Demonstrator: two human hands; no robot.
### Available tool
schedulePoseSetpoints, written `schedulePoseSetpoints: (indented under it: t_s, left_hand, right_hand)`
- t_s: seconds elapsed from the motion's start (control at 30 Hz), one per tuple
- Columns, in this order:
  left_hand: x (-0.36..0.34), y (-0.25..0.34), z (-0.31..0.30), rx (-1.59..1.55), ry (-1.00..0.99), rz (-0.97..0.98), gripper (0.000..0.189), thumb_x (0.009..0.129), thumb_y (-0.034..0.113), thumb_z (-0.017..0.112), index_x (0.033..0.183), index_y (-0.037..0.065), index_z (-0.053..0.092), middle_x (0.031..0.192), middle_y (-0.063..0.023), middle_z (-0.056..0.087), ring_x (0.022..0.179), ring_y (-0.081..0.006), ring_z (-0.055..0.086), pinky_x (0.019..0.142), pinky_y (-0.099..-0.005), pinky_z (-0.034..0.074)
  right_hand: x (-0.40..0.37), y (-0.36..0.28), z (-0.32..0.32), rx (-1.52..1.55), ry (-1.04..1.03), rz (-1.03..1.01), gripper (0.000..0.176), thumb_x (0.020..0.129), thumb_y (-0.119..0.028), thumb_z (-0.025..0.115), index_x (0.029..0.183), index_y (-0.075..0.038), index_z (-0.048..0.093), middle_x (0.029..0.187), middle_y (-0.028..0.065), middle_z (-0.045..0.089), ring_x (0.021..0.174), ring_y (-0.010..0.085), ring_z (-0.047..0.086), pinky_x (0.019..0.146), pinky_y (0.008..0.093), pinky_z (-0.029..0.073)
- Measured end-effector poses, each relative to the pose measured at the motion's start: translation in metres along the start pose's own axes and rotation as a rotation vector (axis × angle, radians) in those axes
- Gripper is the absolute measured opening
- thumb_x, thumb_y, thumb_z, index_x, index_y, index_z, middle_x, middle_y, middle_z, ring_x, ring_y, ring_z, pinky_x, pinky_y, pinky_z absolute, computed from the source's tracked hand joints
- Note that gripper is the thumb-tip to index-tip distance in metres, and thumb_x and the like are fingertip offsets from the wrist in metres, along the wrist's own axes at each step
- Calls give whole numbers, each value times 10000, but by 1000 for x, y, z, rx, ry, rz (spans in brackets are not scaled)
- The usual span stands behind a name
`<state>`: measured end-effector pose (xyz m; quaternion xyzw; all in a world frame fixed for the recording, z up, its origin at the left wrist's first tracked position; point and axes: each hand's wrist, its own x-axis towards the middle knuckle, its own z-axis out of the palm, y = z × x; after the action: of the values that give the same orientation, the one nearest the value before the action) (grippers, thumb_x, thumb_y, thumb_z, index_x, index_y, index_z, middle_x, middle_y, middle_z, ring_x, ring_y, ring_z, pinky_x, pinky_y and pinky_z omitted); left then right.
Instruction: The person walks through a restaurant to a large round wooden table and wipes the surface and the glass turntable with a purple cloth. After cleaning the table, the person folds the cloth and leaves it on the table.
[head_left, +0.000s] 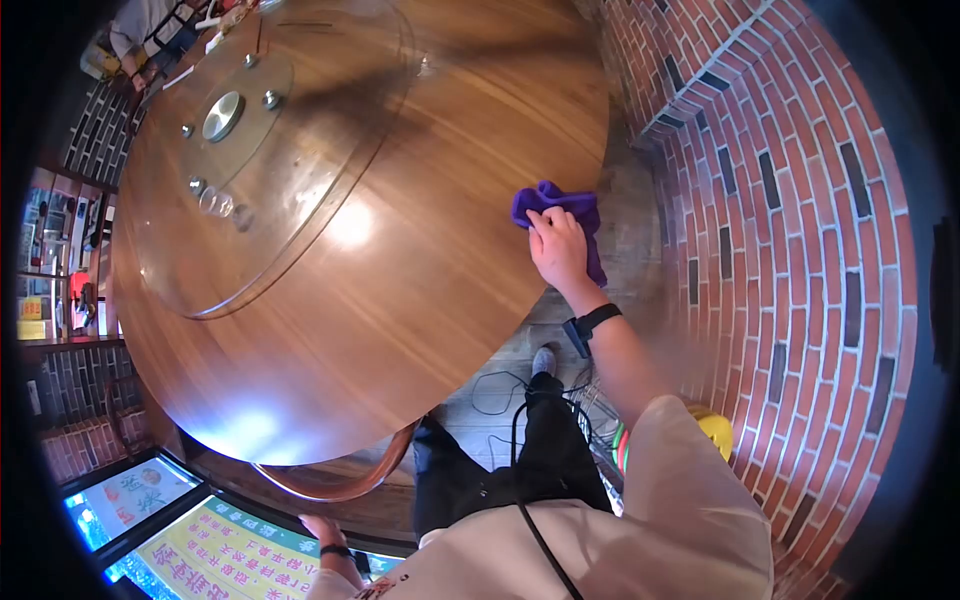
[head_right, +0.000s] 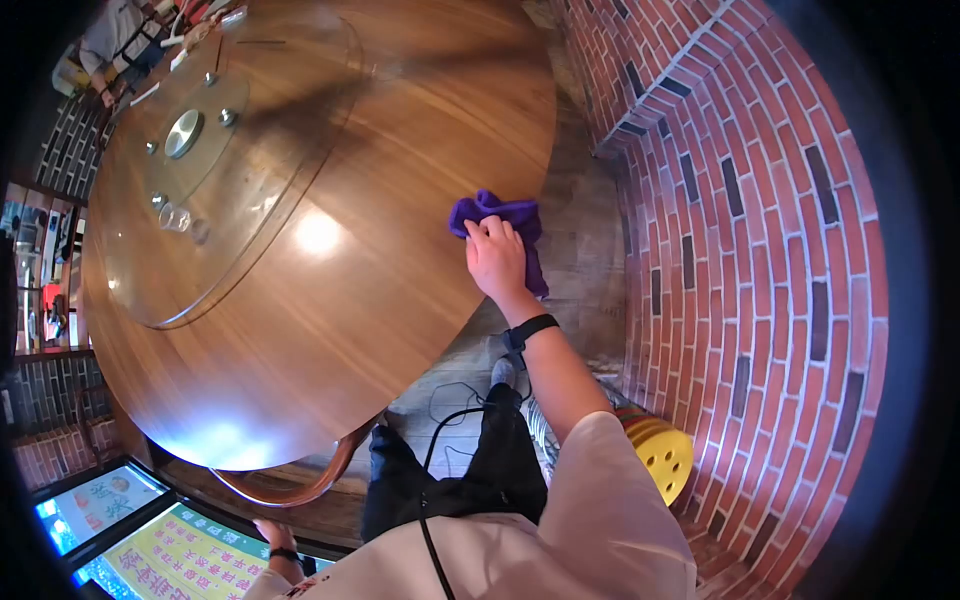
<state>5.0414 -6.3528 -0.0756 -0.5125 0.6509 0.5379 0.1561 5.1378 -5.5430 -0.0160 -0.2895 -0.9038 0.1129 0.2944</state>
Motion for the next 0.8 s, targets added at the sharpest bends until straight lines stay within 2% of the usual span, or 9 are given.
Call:
schedulePoseSetpoints:
  t_s: [0.03, 0.07, 0.1, 0.17, 0.27, 0.33, 0.43, 0.63, 0.8]
  left_hand:
    - [-26, -20, -7, 137, 101, -43, 573, 1032, 536, 381, 1458, 197, 559, 1483, -92, 571, 1310, -283, 571, 1018, -509, 492]
    - [7, -58, -30, 314, 139, -101, 203, 981, 491, 490, 917, 299, 508, 795, -22, 396, 616, -228, 394, 505, -403, 379]
    - [-34, -88, -1, 362, 294, -284, 298, 987, 317, 488, 1187, 244, 695, 1177, -73, 673, 1039, -265, 650, 796, -502, 522]
    - [-113, -121, 40, 490, -153, -464, 182, 1005, 314, 537, 1067, 182, 647, 943, -21, 651, 974, -232, 636, 815, -482, 496]
    - [-142, -157, 116, 457, -532, -350, 375, 1057, 374, 488, 1339, 133, 542, 1268, -73, 602, 1183, -244, 574, 954, -479, 471]
    - [-211, -136, 185, 420, -736, -247, 385, 1061, 385, 489, 1356, 140, 523, 1351, -103, 575, 1228, -288, 568, 1026, -477, 451]
    - [-288, -109, 256, 341, -651, -91, 390, 1062, 408, 471, 1358, 159, 526, 1322, -99, 620, 1263, -292, 568, 1058, -480, 434]
    - [-284, -85, 283, -160, -592, -101, 567, 1079, 589, 283, 1329, 154, 548, 1403, -121, 603, 1327, -330, 542, 1064, -499, 435]
    - [-262, -87, 293, -260, -414, -105, 683, 1070, 635, 225, 1335, 90, 538, 1342, -126, 630, 1291, -351, 567, 1055, -491, 424]
  right_hand:
    - [8, 27, -1, -11, 26, -11, 241, 880, -127, 690, 1116, -95, 728, 959, 82, 595, 900, 310, 592, 771, 439, 500]
    - [11, 50, -4, -21, 40, -12, 231, 884, -135, 693, 1110, -93, 725, 950, 76, 592, 896, 304, 593, 764, 436, 499]
    - [19, 74, -4, 14, 62, 39, 247, 899, -122, 675, 1139, -81, 714, 941, 85, 593, 899, 319, 595, 780, 441, 508]
    - [34, 110, -4, 12, 142, 72, 197, 918, -115, 641, 1103, -72, 698, 942, 114, 602, 897, 338, 601, 789, 453, 513]
    - [47, 112, -7, 151, -27, 99, 138, 921, -101, 612, 1038, -61, 673, 940, 144, 606, 895, 348, 608, 777, 467, 514]
    - [36, 74, -13, 235, -79, 45, 95, 943, -102, 598, 1006, -59, 655, 972, 163, 621, 896, 370, 618, 763, 478, 524]
    - [-3, 13, -8, 331, -142, -146, 136, 899, -144, 587, 1004, -86, 652, 932, 101, 586, 886, 290, 606, 693, 441, 515]
    - [-31, -56, -16, 623, -248, -307, 245, 883, -165, 600, 1106, -102, 678, 995, 53, 619, 976, 241, 602, 841, 395, 479]
    - [-8, -29, -16, 410, -346, -472, 337, 911, -200, 591, 1203, -66, 693, 1305, 109, 664, 1271, 288, 575, 1081, 488, 404]
